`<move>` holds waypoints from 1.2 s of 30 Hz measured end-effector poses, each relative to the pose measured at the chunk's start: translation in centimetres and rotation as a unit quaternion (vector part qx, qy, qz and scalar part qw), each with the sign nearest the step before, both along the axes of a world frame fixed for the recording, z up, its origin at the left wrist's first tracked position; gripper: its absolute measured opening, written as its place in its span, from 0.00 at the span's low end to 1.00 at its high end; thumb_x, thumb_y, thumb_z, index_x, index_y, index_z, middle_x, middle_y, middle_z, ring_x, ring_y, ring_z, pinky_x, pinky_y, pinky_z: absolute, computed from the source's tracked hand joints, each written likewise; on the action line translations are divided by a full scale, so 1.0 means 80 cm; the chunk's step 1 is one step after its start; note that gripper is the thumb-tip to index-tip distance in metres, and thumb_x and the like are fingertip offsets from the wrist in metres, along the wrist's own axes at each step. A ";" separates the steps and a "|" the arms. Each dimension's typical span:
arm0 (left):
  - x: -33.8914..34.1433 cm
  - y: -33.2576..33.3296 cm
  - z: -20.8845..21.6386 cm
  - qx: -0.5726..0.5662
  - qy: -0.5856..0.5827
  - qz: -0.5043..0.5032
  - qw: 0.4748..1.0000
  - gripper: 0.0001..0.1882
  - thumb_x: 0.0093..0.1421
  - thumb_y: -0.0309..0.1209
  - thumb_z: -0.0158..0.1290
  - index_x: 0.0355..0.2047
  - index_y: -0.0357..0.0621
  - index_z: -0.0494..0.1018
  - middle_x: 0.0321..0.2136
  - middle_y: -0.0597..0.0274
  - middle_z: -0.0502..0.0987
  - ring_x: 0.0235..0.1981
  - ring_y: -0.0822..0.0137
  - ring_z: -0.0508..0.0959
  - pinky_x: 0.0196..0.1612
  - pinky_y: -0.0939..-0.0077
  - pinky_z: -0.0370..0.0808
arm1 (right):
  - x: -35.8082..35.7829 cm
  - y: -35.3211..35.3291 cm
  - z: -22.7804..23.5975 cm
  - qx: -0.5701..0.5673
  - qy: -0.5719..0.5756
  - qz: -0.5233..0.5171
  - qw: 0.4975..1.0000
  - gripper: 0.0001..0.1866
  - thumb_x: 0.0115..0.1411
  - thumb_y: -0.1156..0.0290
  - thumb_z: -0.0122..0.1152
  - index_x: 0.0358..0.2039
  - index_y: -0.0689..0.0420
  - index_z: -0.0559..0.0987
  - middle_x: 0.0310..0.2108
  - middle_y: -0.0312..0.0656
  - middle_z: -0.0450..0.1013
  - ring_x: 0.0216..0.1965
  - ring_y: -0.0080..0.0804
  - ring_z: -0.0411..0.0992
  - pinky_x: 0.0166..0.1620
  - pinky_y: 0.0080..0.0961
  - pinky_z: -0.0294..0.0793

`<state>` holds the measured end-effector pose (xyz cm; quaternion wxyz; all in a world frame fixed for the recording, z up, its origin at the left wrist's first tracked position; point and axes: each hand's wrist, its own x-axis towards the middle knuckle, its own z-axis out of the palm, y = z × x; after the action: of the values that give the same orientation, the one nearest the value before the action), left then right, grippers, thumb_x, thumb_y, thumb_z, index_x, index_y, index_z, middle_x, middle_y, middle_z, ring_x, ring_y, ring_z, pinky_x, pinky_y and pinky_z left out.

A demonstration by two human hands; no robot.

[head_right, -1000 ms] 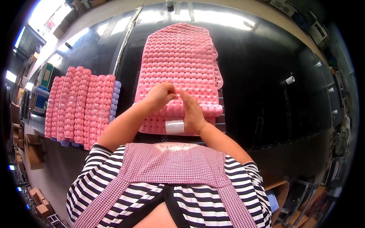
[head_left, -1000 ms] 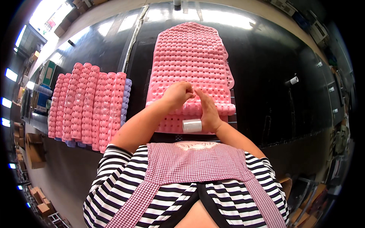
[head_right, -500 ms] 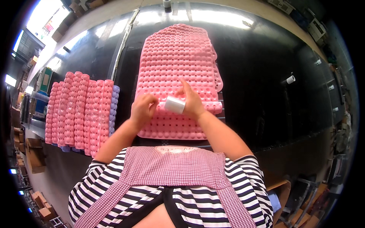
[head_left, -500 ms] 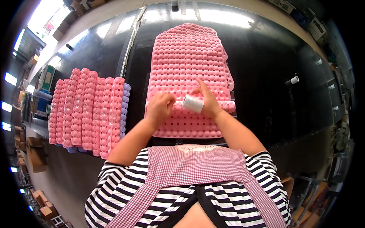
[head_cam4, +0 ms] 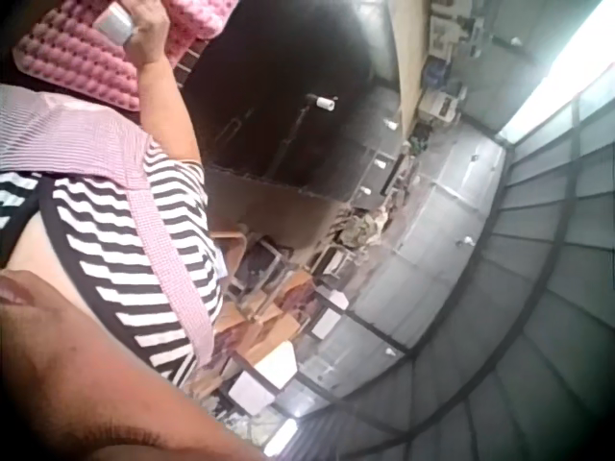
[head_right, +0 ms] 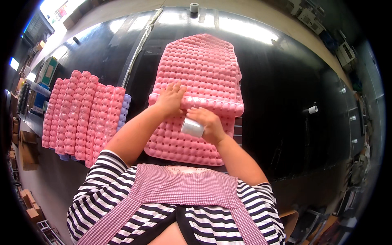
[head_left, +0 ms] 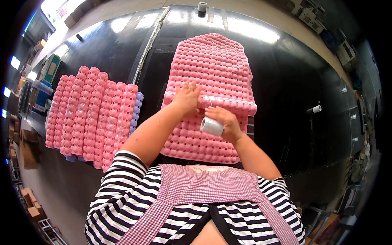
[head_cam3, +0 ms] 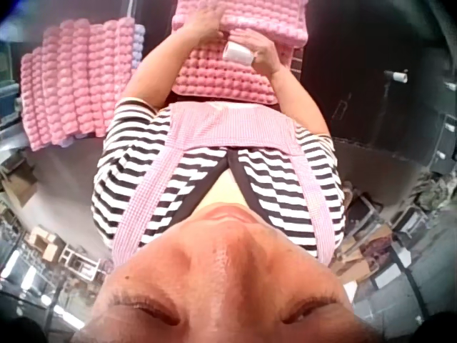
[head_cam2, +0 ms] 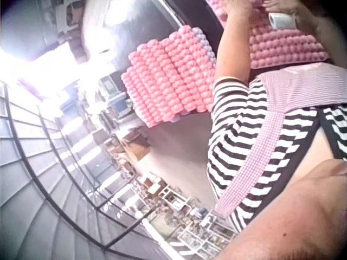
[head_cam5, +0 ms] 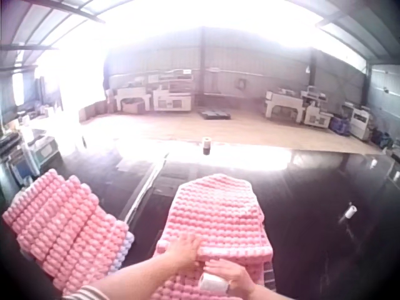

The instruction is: The person rolls several pink foam mats by hand, secures each roll with a piece of tape, and places the completed rolls onto a stack of similar mats on a table.

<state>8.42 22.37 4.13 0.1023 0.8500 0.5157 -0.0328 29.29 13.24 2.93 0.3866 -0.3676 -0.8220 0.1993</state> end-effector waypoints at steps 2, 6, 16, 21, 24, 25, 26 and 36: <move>0.009 0.022 0.007 -0.041 0.027 -0.006 0.999 0.52 0.47 0.46 0.70 0.71 0.49 0.60 0.73 0.49 0.55 0.75 0.46 0.51 0.72 0.37 0.52 | 0.003 -0.002 -0.023 -0.058 -0.017 -0.009 0.998 0.23 0.54 0.69 0.71 0.52 0.56 0.84 0.58 0.49 0.77 0.65 0.46 0.71 0.71 0.46 0.62; -0.007 0.055 0.003 0.032 -0.098 -0.103 0.989 0.45 0.47 0.45 0.70 0.65 0.50 0.68 0.71 0.48 0.60 0.74 0.46 0.53 0.75 0.46 0.48 | -0.001 0.032 -0.036 -0.011 -0.034 -0.060 0.998 0.23 0.55 0.70 0.70 0.52 0.56 0.84 0.59 0.48 0.77 0.67 0.44 0.68 0.73 0.46 0.57; 0.000 0.080 -0.058 0.291 -0.240 -0.103 0.920 0.32 0.53 0.26 0.59 0.61 0.52 0.71 0.56 0.60 0.74 0.58 0.53 0.72 0.62 0.54 0.64 | 0.015 0.197 -0.025 -0.309 0.249 -0.110 0.911 0.11 0.63 0.63 0.63 0.38 0.54 0.87 0.30 0.30 0.80 0.33 0.17 0.75 0.37 0.20 0.74; -0.016 0.086 -0.046 0.161 -0.278 -0.143 0.936 0.23 0.51 0.25 0.62 0.49 0.55 0.75 0.50 0.59 0.76 0.52 0.49 0.75 0.54 0.54 0.69 | 0.018 0.164 -0.017 -0.284 0.256 -0.075 0.921 0.11 0.62 0.64 0.63 0.39 0.55 0.87 0.33 0.32 0.80 0.34 0.20 0.76 0.37 0.23 0.74; -0.010 0.013 -0.021 0.112 -0.266 -0.141 0.947 0.15 0.55 0.30 0.63 0.44 0.52 0.75 0.45 0.55 0.77 0.46 0.47 0.76 0.49 0.52 0.72 | 0.023 0.070 -0.008 -0.186 0.201 -0.033 0.961 0.14 0.57 0.72 0.70 0.44 0.58 0.86 0.40 0.43 0.82 0.42 0.33 0.80 0.47 0.30 0.78; -0.012 -0.022 0.000 0.062 -0.264 -0.134 0.953 0.15 0.56 0.29 0.62 0.44 0.52 0.75 0.45 0.55 0.77 0.45 0.47 0.76 0.49 0.52 0.72 | 0.022 0.030 0.001 -0.096 0.113 -0.054 0.987 0.17 0.56 0.70 0.72 0.47 0.57 0.85 0.44 0.46 0.82 0.45 0.40 0.80 0.50 0.34 0.79; -0.018 -0.056 0.011 0.009 -0.260 -0.119 0.958 0.15 0.56 0.28 0.62 0.44 0.51 0.75 0.44 0.55 0.77 0.45 0.47 0.76 0.49 0.52 0.72 | 0.023 -0.001 -0.002 0.017 0.041 -0.029 0.999 0.20 0.54 0.70 0.73 0.48 0.58 0.84 0.47 0.49 0.81 0.50 0.45 0.80 0.53 0.39 0.78; 0.002 -0.007 -0.036 0.192 -0.183 -0.046 0.963 0.11 0.64 0.40 0.54 0.40 0.50 0.80 0.46 0.52 0.74 0.52 0.50 0.72 0.54 0.49 0.68 | 0.001 -0.070 -0.008 0.043 -0.049 -0.024 0.998 0.24 0.53 0.68 0.71 0.51 0.61 0.82 0.56 0.49 0.78 0.61 0.45 0.74 0.67 0.46 0.68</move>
<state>8.56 21.80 1.22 0.0284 0.8682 0.4449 0.2178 29.39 7.61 2.33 0.3664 -0.3798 -0.8385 0.1358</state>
